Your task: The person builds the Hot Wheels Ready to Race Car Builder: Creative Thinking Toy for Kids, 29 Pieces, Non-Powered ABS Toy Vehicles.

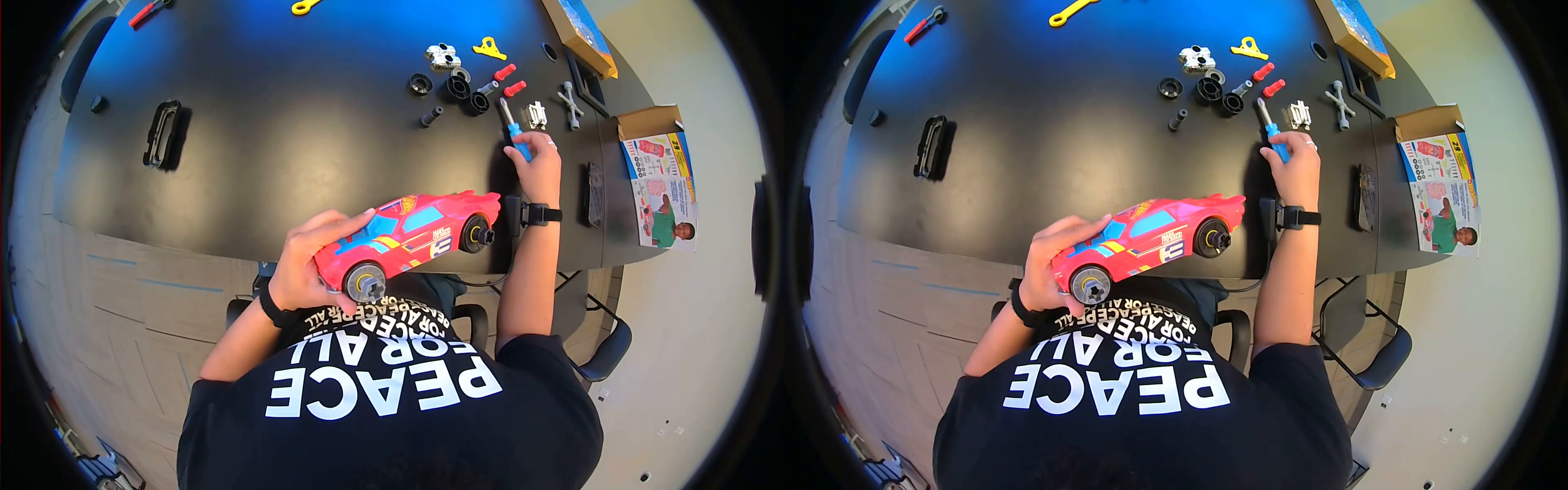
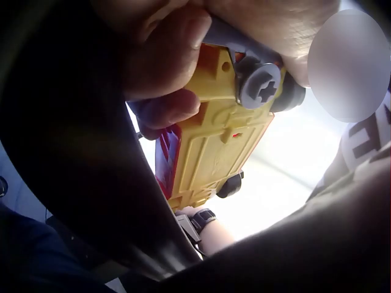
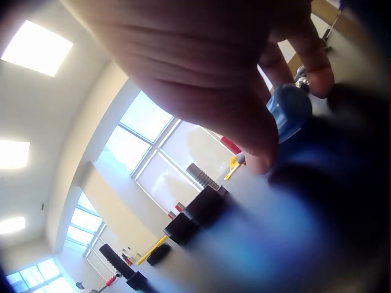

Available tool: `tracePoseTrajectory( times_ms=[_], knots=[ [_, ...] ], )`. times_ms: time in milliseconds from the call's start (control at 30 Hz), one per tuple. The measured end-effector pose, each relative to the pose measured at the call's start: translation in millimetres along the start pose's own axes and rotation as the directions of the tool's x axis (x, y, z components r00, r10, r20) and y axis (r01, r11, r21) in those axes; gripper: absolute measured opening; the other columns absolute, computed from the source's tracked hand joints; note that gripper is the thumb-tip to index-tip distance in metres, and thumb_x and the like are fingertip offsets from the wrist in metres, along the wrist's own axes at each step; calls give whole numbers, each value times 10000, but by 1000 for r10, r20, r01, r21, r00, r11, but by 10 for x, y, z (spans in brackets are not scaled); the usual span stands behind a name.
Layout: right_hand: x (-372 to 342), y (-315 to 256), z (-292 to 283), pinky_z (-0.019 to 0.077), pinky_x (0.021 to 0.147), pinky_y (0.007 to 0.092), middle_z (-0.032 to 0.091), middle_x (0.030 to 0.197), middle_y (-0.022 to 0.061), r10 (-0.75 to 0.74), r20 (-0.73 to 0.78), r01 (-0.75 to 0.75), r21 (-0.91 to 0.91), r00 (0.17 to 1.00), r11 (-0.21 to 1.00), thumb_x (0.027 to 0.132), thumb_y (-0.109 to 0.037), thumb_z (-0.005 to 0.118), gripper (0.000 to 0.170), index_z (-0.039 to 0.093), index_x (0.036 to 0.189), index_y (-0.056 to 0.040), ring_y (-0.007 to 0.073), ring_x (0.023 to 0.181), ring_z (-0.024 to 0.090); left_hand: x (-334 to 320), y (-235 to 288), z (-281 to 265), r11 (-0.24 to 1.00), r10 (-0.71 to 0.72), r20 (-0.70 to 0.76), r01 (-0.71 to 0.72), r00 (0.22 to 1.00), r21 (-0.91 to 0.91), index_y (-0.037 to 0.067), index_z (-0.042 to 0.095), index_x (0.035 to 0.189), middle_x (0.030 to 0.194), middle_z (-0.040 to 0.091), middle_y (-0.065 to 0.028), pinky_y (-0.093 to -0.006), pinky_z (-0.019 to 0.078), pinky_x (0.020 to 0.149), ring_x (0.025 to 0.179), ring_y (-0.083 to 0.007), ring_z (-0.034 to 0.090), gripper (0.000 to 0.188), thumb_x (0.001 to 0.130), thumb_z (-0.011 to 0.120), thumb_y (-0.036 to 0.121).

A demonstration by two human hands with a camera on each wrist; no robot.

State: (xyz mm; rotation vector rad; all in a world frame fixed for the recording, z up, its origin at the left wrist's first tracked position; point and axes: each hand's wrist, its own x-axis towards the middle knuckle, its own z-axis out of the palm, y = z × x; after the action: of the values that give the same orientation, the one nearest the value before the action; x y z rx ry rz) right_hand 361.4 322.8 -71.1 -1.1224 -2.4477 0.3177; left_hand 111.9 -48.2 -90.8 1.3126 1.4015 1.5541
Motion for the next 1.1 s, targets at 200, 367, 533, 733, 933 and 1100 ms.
tracePoseTrajectory(
  times_ms=[200, 367, 533, 733, 933, 1100],
  knots=[
    [-553, 125, -321, 550, 791, 308, 713, 1037, 78, 286, -6, -258, 409, 958, 875, 906, -23, 841, 257, 694, 1116, -25, 167, 898, 672, 0, -103, -26, 996, 87, 22, -87, 996, -9, -48, 665, 1461, 1072, 701, -148, -349, 550, 889, 952, -244, 705, 1314, 516, 918, 830],
    [-934, -1046, -1180, 582, 841, 292, 743, 1197, 170, -33, -33, 46, 594, 999, 803, 922, 85, 776, 226, 717, 1129, 12, 197, 1034, 723, -27, -90, -10, 992, 106, 1, -106, 994, 64, -64, 668, 1448, 1070, 699, -150, -342, 551, 869, 939, -234, 703, 1329, 522, 888, 864],
    [-988, -1713, -1427, 576, 782, 347, 780, 1076, 211, -582, -17, 471, 608, 813, 639, 777, 111, 774, 185, 797, 933, 15, 290, 905, 753, -29, -127, 31, 989, 133, -20, -131, 991, 72, -69, 667, 1446, 1067, 701, -143, -339, 549, 865, 938, -228, 695, 1305, 532, 912, 829],
    [-916, -2181, -1391, 540, 690, 349, 747, 1085, 189, -786, 57, 664, 499, 616, 557, 758, 22, 788, 217, 772, 974, 9, 261, 795, 675, -34, -86, 57, 987, 131, -42, -127, 990, 94, -76, 666, 1448, 1088, 700, -147, -345, 530, 873, 957, -223, 683, 1344, 576, 816, 936],
    [-998, -2562, -1523, 494, 520, 316, 730, 992, 154, -892, 95, 873, 182, 442, 452, 821, -172, 853, 287, 776, 1023, 17, 210, 642, 612, -43, -115, 29, 981, 174, -28, -171, 984, 97, -8, 658, 1486, 1044, 696, -133, -355, 535, 877, 924, -248, 675, 1201, 590, 959, 733],
    [-917, -2822, -1507, 520, 517, 326, 662, 934, 96, -844, 232, 837, 158, 484, 524, 875, -276, 857, 353, 757, 1076, -3, 202, 665, 619, -22, -131, 28, 983, 176, -27, -175, 984, 51, -11, 662, 1482, 1031, 680, -128, -354, 531, 860, 911, -246, 666, 1170, 599, 983, 686]
  ],
)
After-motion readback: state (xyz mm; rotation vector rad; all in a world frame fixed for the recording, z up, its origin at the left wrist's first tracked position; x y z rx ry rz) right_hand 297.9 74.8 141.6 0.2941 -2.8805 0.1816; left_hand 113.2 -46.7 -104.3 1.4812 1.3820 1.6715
